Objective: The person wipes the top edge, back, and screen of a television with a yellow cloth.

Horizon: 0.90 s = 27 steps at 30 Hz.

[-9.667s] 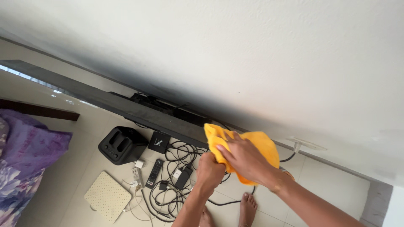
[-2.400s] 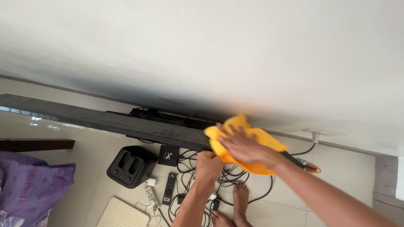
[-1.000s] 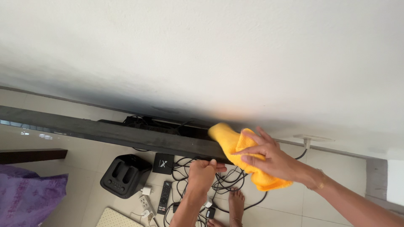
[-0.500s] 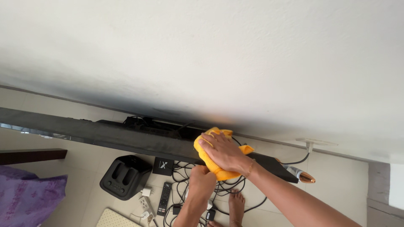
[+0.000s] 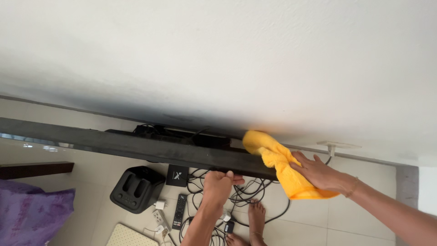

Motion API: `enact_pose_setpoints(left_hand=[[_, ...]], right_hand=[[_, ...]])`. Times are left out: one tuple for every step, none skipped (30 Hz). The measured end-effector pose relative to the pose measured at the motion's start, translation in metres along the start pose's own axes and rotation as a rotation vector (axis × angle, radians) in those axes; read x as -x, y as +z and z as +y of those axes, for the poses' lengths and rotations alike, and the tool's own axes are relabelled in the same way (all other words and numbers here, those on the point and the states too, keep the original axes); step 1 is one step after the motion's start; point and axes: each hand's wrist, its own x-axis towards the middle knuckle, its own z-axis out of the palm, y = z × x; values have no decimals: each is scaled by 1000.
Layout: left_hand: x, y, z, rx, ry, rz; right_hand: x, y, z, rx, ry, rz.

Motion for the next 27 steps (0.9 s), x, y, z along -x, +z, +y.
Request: enact_pose_setpoints(left_hand=[[0, 0, -1, 10, 16, 4], [-1, 1, -3, 21, 31, 8], [-3, 1, -4, 32, 48, 14], [-5, 1, -7, 40, 47, 17], [-6, 3, -9, 49, 48, 21], [-8, 4, -11, 57, 48, 25], [-9, 4, -13, 61, 61, 26], [-10, 3, -16, 65, 74, 26], [-12, 3, -17, 69, 87, 27], [-13, 3, -19, 59, 90, 45], [-15, 3, -22, 48, 93, 62], [-16, 3, -24, 37, 96, 79], [-15, 3, -27, 46, 127, 86], [-15, 3, -28, 54, 158, 93], [-15, 2, -28, 62, 190, 99], [-15, 1, -28, 71, 174, 79], [-14, 1, -28, 81, 158, 59], [-14, 1, -28, 90, 141, 40], [-14, 1, -29, 132, 187, 13], [-13, 1, -29, 174, 233, -14], [-12, 1, -29, 214, 282, -41], [-9, 1, -28, 179, 235, -22], [-5, 2, -27, 140, 191, -5], [-3, 1, -24, 102, 147, 12], [-1, 0, -20, 85, 163, 15], [2, -2, -16, 69, 178, 18], [7, -2, -14, 55, 185, 17]], right_hand=[[1, -1, -5, -45, 32, 41], [1, -3, -16, -90, 65, 83], [0, -7, -30, -135, 96, 124], [1, -12, -44, -143, 95, 142], [1, -18, -60, -149, 94, 159], [0, -25, -77, -156, 93, 177], [-4, -31, -95, -155, 89, 175], [-8, -37, -112, -154, 86, 172], [-13, -43, -128, -153, 82, 170], [-18, -48, -143, -156, 69, 177], [-24, -51, -156, -158, 57, 184], [-31, -53, -168, -161, 44, 191], [-38, -53, -178, -139, -3, 233], [-46, -53, -188, -116, -51, 276], [-55, -52, -197, -94, -98, 319], [-66, -51, -207, -123, -56, 347], [-78, -50, -218, -152, -14, 375], [-88, -50, -226, -181, 27, 402], [-95, -50, -231, -190, 28, 444], [-102, -52, -235, -198, 28, 486], [-108, -54, -240, -207, 27, 530], [-111, -56, -243, -173, 52, 545], [-115, -60, -247, -141, 78, 564], [-119, -65, -249, -109, 103, 583], [-120, -71, -248, -53, 72, 662], [-120, -77, -244, 3, 41, 741], [-115, -80, -239, 61, 14, 810]])
